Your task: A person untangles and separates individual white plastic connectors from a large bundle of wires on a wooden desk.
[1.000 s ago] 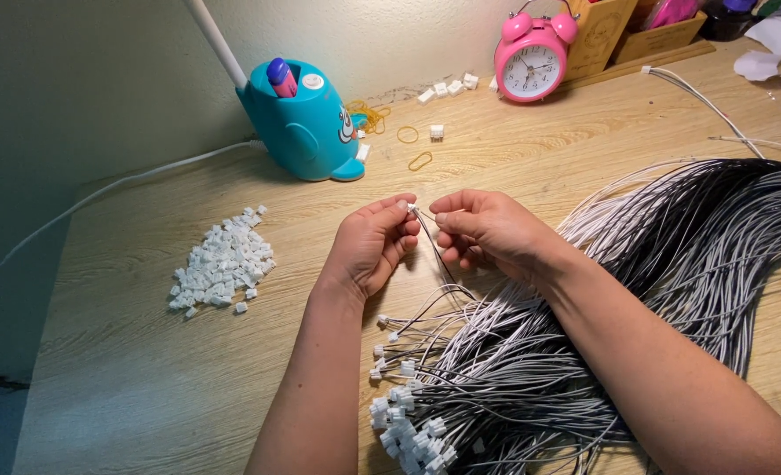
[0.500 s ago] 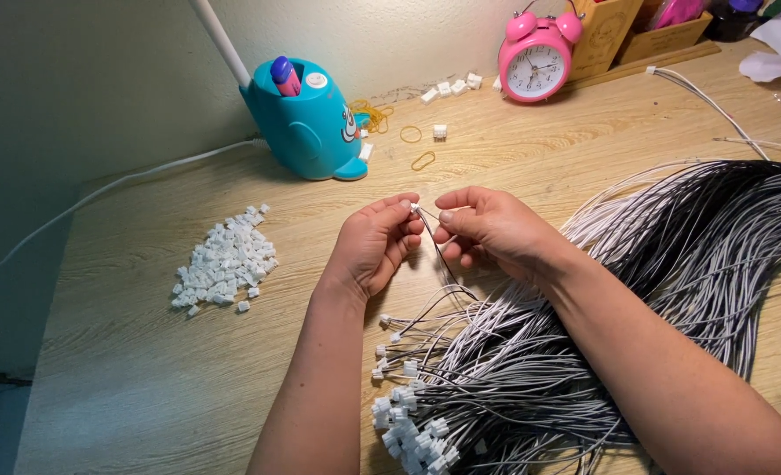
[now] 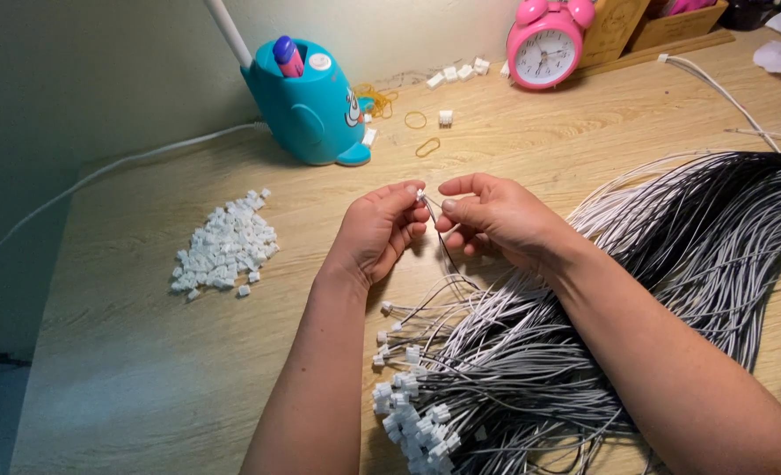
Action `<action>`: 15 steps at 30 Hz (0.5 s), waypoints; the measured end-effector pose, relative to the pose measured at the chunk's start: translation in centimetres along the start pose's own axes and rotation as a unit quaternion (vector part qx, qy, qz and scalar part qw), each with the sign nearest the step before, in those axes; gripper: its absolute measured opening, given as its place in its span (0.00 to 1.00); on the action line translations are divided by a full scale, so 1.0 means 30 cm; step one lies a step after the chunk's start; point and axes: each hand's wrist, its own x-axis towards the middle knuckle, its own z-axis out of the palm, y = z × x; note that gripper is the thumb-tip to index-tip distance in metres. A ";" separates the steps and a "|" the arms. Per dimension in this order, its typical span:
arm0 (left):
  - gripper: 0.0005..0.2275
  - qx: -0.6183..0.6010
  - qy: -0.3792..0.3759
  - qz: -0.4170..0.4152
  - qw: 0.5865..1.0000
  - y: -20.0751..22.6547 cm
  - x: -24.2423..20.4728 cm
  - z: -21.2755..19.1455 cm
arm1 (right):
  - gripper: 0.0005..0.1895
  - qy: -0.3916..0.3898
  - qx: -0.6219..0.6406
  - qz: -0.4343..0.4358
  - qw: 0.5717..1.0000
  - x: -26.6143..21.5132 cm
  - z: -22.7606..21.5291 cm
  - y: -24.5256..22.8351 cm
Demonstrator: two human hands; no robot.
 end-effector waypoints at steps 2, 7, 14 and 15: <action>0.10 -0.003 0.007 -0.002 1.000 -0.008 0.007 0.003 | 0.21 0.003 -0.010 0.001 1.000 -0.025 0.012 -0.016; 0.11 0.021 0.003 0.011 1.000 0.007 -0.024 0.016 | 0.20 0.000 -0.035 -0.007 0.999 -0.015 0.015 -0.008; 0.09 0.034 0.018 0.001 0.999 0.003 -0.011 0.014 | 0.20 0.005 -0.022 -0.025 0.999 -0.005 0.014 0.000; 0.09 0.034 0.022 -0.004 0.999 0.003 -0.008 0.016 | 0.21 0.006 -0.013 -0.023 1.000 -0.002 0.011 0.000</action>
